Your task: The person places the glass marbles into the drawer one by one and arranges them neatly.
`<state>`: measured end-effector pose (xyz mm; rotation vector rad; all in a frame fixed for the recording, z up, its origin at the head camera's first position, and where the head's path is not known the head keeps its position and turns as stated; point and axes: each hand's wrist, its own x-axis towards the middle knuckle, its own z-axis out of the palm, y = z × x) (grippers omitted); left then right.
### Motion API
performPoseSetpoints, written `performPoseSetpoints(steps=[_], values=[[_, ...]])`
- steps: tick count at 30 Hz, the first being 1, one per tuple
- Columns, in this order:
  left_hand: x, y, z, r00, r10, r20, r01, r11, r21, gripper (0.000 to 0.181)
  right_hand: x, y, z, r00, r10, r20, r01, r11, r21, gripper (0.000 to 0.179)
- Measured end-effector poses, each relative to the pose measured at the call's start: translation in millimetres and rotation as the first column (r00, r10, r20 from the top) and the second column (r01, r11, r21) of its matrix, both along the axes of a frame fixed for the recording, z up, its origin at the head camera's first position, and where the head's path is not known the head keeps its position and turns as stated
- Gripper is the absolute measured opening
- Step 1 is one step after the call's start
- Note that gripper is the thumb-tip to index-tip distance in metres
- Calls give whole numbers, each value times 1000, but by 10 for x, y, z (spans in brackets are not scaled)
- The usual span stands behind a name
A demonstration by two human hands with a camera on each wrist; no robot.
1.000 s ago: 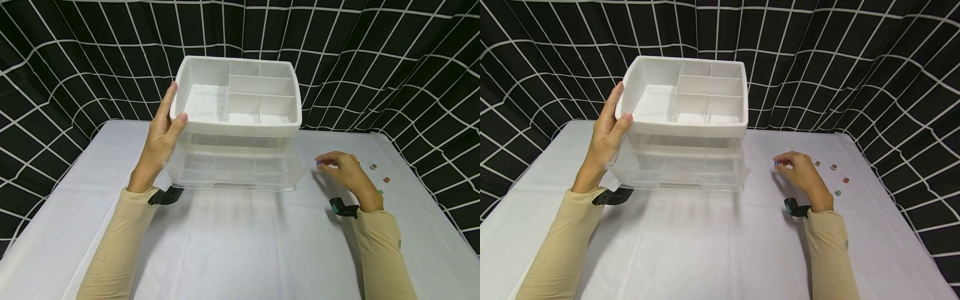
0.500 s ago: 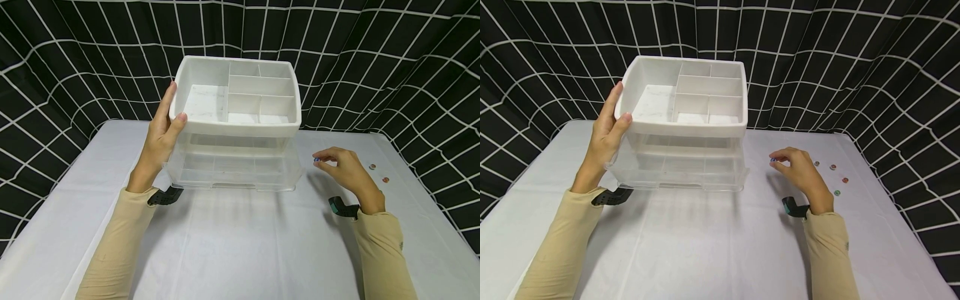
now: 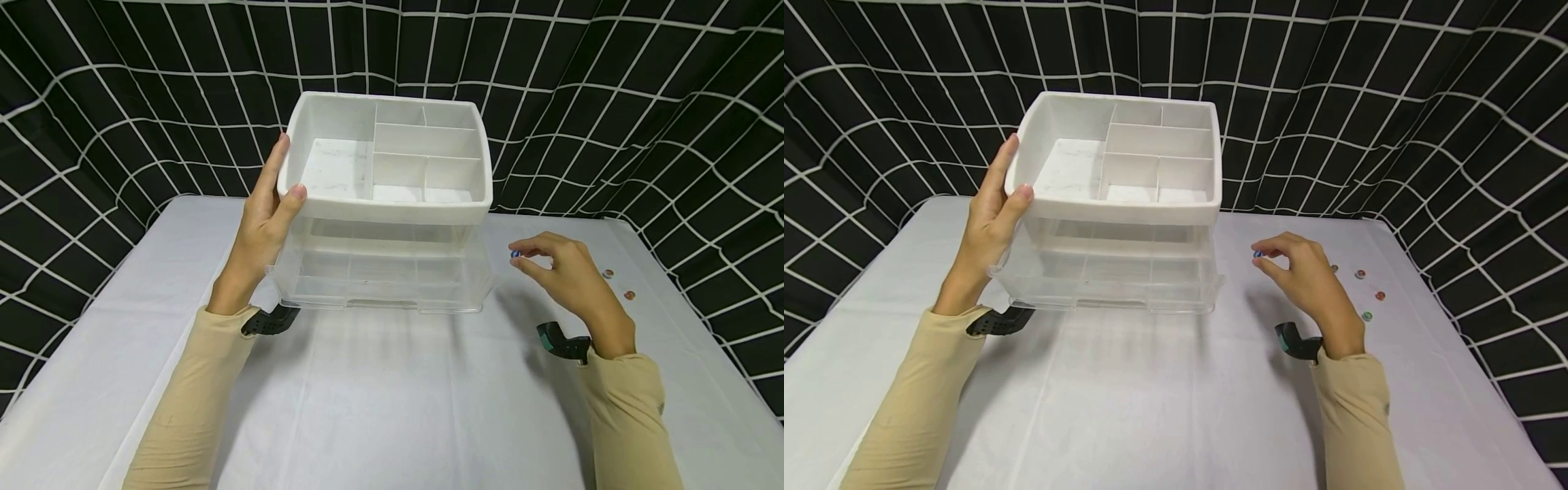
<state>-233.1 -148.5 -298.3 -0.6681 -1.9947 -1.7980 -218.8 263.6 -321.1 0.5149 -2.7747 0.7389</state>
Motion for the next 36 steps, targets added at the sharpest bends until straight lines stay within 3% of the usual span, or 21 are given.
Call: performPoseSetpoints(steps=[16, 36], values=[[-2, -1, -2, 1000, 0, -3, 0, 1000, -1, 63, 154, -152, 184, 993, 10, -118, -8, 1000, 19, 20], [-1, -2, -3, 1000, -7, -7, 7, 1000, 9, 64, 293, -267, 279, 972, 45, -229, -49, 999, -13, 21]])
